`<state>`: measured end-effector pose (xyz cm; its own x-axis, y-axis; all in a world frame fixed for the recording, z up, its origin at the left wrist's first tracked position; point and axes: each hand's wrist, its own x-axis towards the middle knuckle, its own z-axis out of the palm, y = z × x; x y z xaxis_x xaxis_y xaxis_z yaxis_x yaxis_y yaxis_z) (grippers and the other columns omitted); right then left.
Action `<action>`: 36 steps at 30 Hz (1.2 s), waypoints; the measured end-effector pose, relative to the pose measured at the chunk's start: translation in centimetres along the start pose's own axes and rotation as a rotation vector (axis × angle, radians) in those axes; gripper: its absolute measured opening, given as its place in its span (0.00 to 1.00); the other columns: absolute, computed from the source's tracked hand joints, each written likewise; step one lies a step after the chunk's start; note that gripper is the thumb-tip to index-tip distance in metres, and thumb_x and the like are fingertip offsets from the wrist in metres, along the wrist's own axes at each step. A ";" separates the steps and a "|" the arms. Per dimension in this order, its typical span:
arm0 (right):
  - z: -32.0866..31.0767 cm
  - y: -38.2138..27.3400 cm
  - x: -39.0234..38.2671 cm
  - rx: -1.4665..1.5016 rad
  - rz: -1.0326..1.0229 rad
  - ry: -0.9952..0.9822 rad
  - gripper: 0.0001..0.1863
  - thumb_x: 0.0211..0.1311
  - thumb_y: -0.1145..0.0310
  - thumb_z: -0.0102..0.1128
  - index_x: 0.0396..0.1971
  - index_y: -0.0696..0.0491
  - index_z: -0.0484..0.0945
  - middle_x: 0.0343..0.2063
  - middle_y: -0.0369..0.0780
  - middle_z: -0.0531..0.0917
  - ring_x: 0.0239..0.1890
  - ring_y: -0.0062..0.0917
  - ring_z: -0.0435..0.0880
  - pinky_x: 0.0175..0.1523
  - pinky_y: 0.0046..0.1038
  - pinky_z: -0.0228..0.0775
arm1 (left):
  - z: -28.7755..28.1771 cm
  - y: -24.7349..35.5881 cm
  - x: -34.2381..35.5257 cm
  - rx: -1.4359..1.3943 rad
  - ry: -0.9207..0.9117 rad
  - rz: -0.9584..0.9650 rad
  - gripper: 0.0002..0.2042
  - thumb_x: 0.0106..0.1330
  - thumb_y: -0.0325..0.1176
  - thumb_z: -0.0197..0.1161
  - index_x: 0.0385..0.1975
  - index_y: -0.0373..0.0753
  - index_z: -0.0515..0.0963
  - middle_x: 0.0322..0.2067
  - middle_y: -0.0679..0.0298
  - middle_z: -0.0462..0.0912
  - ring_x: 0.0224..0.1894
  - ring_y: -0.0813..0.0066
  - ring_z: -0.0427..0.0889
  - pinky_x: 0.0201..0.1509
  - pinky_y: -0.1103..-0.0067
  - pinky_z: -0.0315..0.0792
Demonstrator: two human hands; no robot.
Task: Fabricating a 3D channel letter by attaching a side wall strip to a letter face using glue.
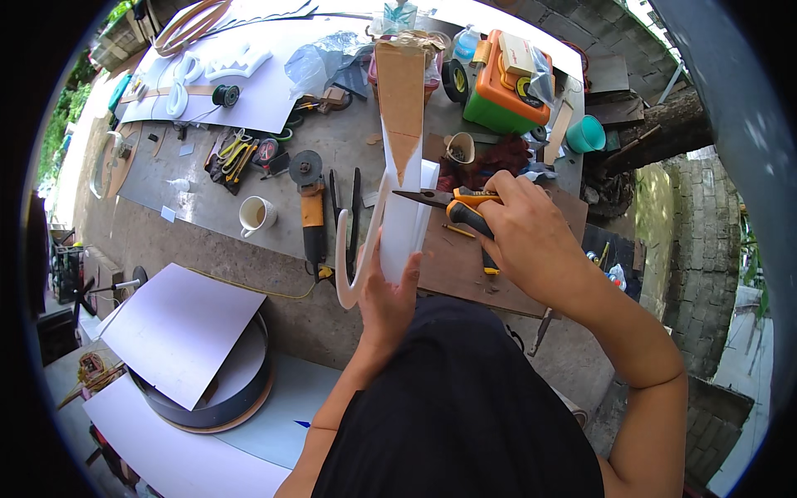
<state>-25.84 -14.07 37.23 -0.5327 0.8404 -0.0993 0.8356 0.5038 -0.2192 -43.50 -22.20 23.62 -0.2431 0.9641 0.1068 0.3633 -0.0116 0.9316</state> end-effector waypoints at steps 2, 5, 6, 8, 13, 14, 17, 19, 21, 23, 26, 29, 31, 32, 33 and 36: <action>0.2 0.0 0.1 -0.011 -0.005 0.008 0.10 0.53 0.75 0.68 0.34 0.61 0.80 0.43 0.44 0.75 0.45 0.38 0.77 0.52 0.37 0.71 | -0.2 0.0 0.0 -0.018 0.003 -0.002 0.22 0.67 0.38 0.66 0.55 0.30 0.72 0.44 0.48 0.79 0.47 0.48 0.80 0.51 0.64 0.74; 0.4 -0.1 0.2 -0.042 -0.024 0.020 0.09 0.53 0.74 0.68 0.33 0.61 0.79 0.42 0.44 0.75 0.44 0.37 0.76 0.51 0.37 0.71 | -0.5 -0.2 -0.2 -0.027 -0.016 -0.018 0.22 0.68 0.38 0.66 0.56 0.31 0.72 0.44 0.48 0.79 0.46 0.49 0.80 0.50 0.65 0.74; 0.4 -0.1 0.3 -0.062 -0.040 0.026 0.09 0.52 0.75 0.67 0.32 0.60 0.79 0.41 0.43 0.75 0.43 0.37 0.76 0.50 0.37 0.71 | -0.6 -0.6 -0.3 -0.009 -0.060 -0.033 0.25 0.69 0.39 0.65 0.60 0.30 0.70 0.46 0.48 0.78 0.48 0.51 0.80 0.52 0.66 0.75; 0.5 0.1 0.3 -0.076 -0.050 0.028 0.08 0.52 0.75 0.67 0.32 0.60 0.79 0.40 0.43 0.75 0.43 0.37 0.76 0.49 0.37 0.71 | -0.6 -0.6 -0.4 0.008 -0.104 -0.048 0.28 0.70 0.41 0.64 0.63 0.30 0.67 0.49 0.48 0.76 0.50 0.54 0.81 0.53 0.68 0.75; 0.7 -0.2 0.4 -0.154 -0.102 0.070 0.06 0.52 0.75 0.64 0.30 0.59 0.79 0.38 0.43 0.75 0.41 0.36 0.76 0.47 0.36 0.70 | 0.0 -1.1 -0.5 -0.078 -0.004 0.018 0.22 0.68 0.36 0.67 0.55 0.30 0.73 0.43 0.49 0.79 0.43 0.50 0.80 0.46 0.65 0.75; 0.8 -0.2 0.4 -0.201 -0.118 0.087 0.05 0.53 0.75 0.62 0.30 0.58 0.79 0.38 0.43 0.75 0.40 0.35 0.76 0.46 0.35 0.70 | 0.0 -1.2 -0.5 -0.076 -0.005 0.019 0.22 0.68 0.36 0.67 0.55 0.30 0.73 0.43 0.49 0.79 0.43 0.50 0.80 0.46 0.65 0.75; 1.1 -0.1 0.3 -0.270 -0.147 0.126 0.03 0.54 0.74 0.60 0.28 0.57 0.78 0.37 0.43 0.74 0.39 0.34 0.75 0.45 0.34 0.70 | 0.1 -1.6 -0.6 -0.101 -0.006 0.011 0.23 0.66 0.34 0.68 0.57 0.30 0.73 0.43 0.49 0.79 0.43 0.51 0.81 0.45 0.66 0.76; 1.1 0.1 0.3 -0.292 -0.158 0.148 0.03 0.55 0.74 0.59 0.27 0.57 0.78 0.37 0.43 0.74 0.39 0.33 0.75 0.44 0.33 0.70 | 0.3 -1.8 -0.6 -0.102 0.000 0.017 0.24 0.65 0.33 0.69 0.58 0.30 0.73 0.44 0.49 0.79 0.42 0.51 0.81 0.44 0.66 0.76; 1.1 0.2 0.2 -0.320 -0.170 0.153 0.02 0.54 0.74 0.59 0.27 0.56 0.77 0.37 0.42 0.74 0.39 0.33 0.75 0.43 0.33 0.70 | 0.1 -1.9 -0.7 -0.061 -0.037 0.002 0.26 0.68 0.36 0.67 0.61 0.29 0.70 0.46 0.47 0.81 0.46 0.56 0.82 0.49 0.68 0.76; 1.0 0.3 0.2 -0.316 -0.174 0.163 0.03 0.54 0.73 0.59 0.26 0.56 0.77 0.37 0.42 0.74 0.39 0.32 0.75 0.43 0.33 0.70 | -0.1 -1.5 -0.6 -0.020 -0.073 -0.013 0.28 0.71 0.38 0.65 0.64 0.28 0.67 0.49 0.46 0.82 0.50 0.60 0.84 0.55 0.71 0.75; 0.9 0.5 0.1 -0.321 -0.184 0.181 0.03 0.53 0.73 0.59 0.26 0.56 0.77 0.37 0.42 0.74 0.39 0.32 0.75 0.43 0.32 0.70 | -0.3 -0.3 -0.3 -0.060 -0.079 -0.071 0.27 0.71 0.37 0.65 0.64 0.28 0.68 0.48 0.46 0.82 0.49 0.61 0.84 0.54 0.71 0.76; 0.6 0.5 0.2 -0.350 -0.197 0.182 0.03 0.52 0.73 0.59 0.24 0.56 0.76 0.36 0.42 0.74 0.38 0.32 0.75 0.42 0.32 0.70 | -0.1 -0.3 -0.2 -0.051 -0.086 -0.069 0.26 0.70 0.36 0.65 0.62 0.28 0.69 0.47 0.47 0.83 0.49 0.62 0.84 0.52 0.71 0.77; 0.6 0.7 0.2 -0.376 -0.202 0.171 0.03 0.51 0.73 0.59 0.24 0.56 0.76 0.36 0.42 0.74 0.38 0.32 0.75 0.41 0.32 0.70 | 0.4 -0.4 -0.5 -0.145 -0.090 -0.135 0.27 0.70 0.40 0.65 0.63 0.31 0.70 0.46 0.45 0.80 0.47 0.52 0.83 0.50 0.67 0.77; 0.6 0.9 0.2 -0.377 -0.213 0.175 0.03 0.51 0.73 0.59 0.23 0.56 0.76 0.35 0.42 0.74 0.38 0.31 0.75 0.41 0.32 0.70 | 0.4 -0.4 -0.4 -0.145 -0.091 -0.134 0.27 0.70 0.40 0.65 0.63 0.31 0.70 0.46 0.45 0.80 0.47 0.52 0.83 0.50 0.67 0.77; 0.6 1.0 0.2 -0.379 -0.224 0.177 0.03 0.50 0.73 0.59 0.23 0.56 0.76 0.35 0.42 0.73 0.38 0.31 0.75 0.41 0.31 0.70 | 0.4 -0.4 -0.4 -0.142 -0.098 -0.145 0.27 0.70 0.41 0.65 0.63 0.31 0.69 0.47 0.45 0.81 0.48 0.52 0.84 0.51 0.67 0.77; 0.4 0.8 0.4 -0.410 -0.240 0.185 0.03 0.49 0.73 0.60 0.23 0.56 0.76 0.34 0.42 0.74 0.37 0.30 0.74 0.40 0.31 0.70 | 0.5 -0.3 -0.4 -0.125 -0.096 -0.142 0.26 0.70 0.38 0.65 0.62 0.31 0.69 0.46 0.46 0.82 0.47 0.57 0.84 0.51 0.69 0.77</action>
<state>-25.39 -13.44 36.58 -0.7144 0.6941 0.0893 0.6964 0.6927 0.1877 -43.08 -22.50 23.13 -0.1953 0.9791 -0.0570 0.2158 0.0996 0.9713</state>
